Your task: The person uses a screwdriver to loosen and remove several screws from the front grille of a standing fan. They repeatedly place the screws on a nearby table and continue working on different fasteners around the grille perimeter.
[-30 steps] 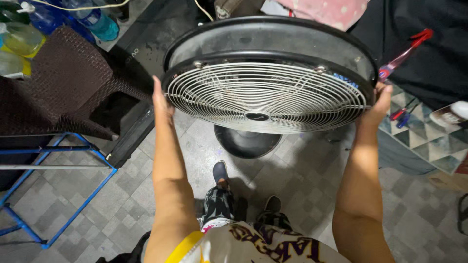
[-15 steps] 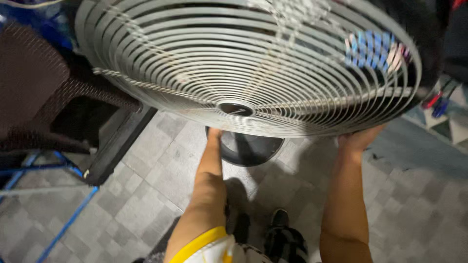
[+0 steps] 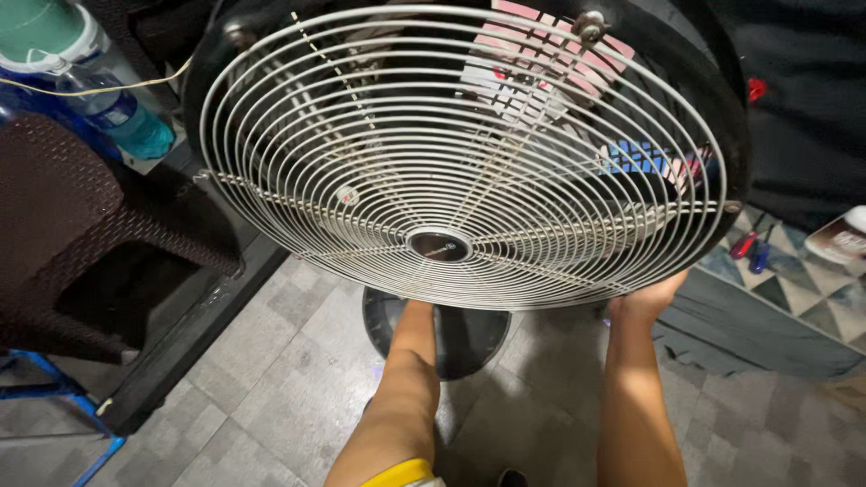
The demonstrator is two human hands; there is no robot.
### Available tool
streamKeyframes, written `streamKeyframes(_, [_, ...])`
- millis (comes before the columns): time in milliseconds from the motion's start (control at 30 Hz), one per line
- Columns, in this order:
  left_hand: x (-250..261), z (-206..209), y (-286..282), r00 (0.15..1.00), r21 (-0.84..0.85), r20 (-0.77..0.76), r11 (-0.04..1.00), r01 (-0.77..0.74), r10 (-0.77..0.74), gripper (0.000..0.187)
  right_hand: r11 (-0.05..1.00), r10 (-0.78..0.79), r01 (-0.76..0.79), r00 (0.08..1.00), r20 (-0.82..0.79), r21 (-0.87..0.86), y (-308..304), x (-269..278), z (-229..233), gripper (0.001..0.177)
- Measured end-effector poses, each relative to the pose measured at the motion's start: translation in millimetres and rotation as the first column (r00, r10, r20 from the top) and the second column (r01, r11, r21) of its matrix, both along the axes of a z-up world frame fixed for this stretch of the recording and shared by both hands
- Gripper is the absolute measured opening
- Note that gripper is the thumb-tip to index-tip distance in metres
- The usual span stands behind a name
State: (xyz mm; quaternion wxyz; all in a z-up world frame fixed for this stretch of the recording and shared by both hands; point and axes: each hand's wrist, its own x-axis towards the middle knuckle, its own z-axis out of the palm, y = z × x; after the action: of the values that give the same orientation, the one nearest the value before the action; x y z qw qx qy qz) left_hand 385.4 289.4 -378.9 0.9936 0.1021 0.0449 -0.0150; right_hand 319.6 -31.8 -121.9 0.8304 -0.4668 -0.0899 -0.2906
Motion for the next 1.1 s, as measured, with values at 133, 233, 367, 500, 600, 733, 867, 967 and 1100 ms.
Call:
streamKeyframes(133, [-2.6, 3.1, -2.3, 1.0, -0.03, 0.005, 1.0, 0.001, -0.001, 0.06, 0.973, 0.17, -0.173, 0.985, 0.031, 0.15, -2.9, 0.3, 1.7, 0.063])
streamKeyframes(233, [-6.9, 4.7, -2.9, 1.0, -0.034, 0.007, 0.999, 0.008, -0.008, 0.061, 0.972, 0.19, -0.19, 0.982, 0.014, 0.141, 2.3, -12.0, 5.1, 0.066])
streamKeyframes(367, [-16.2, 7.1, -1.3, 1.0, -0.051, 0.014, 0.999, -0.001, 0.002, 0.062, 0.98, 0.168, -0.164, 0.985, -0.029, 0.11, 7.4, -22.4, 11.4, 0.069])
streamKeyframes(500, [-24.1, 11.3, 5.0, 0.999, -0.071, 0.04, 0.997, -0.032, 0.035, 0.062, 0.991, 0.124, -0.121, 0.991, -0.044, 0.063, 5.5, -23.2, 7.6, 0.066])
streamKeyframes(600, [-24.1, 18.3, 3.9, 0.998, -0.07, 0.059, 0.997, -0.025, 0.029, 0.063, 0.991, 0.121, -0.115, 0.99, -0.077, 0.073, -3.2, -20.5, 1.4, 0.065])
streamKeyframes(733, [-24.3, 19.6, 4.0, 0.997, -0.09, 0.06, 0.995, -0.033, 0.038, 0.064, 0.992, 0.093, -0.072, 0.974, -0.208, 0.105, -14.2, -14.3, -7.1, 0.067])
streamKeyframes(867, [-24.4, 19.5, -3.6, 0.997, -0.119, 0.06, 0.992, -0.039, 0.047, 0.065, 0.995, 0.043, -0.025, 0.982, -0.182, 0.099, -19.7, -9.3, -18.8, 0.063])
streamKeyframes(967, [-52.5, 10.2, 10.2, 0.997, -0.122, 0.011, 0.99, -0.071, 0.073, 0.066, 0.982, 0.107, -0.068, 0.969, -0.224, 0.177, -29.5, 2.2, -27.6, 0.067])
streamKeyframes(1100, [-93.2, 19.0, 28.4, 0.981, -0.176, -0.063, 0.965, -0.193, 0.185, 0.067, 0.981, 0.119, -0.087, 0.975, -0.187, 0.171, -41.4, 14.8, -43.0, 0.068])
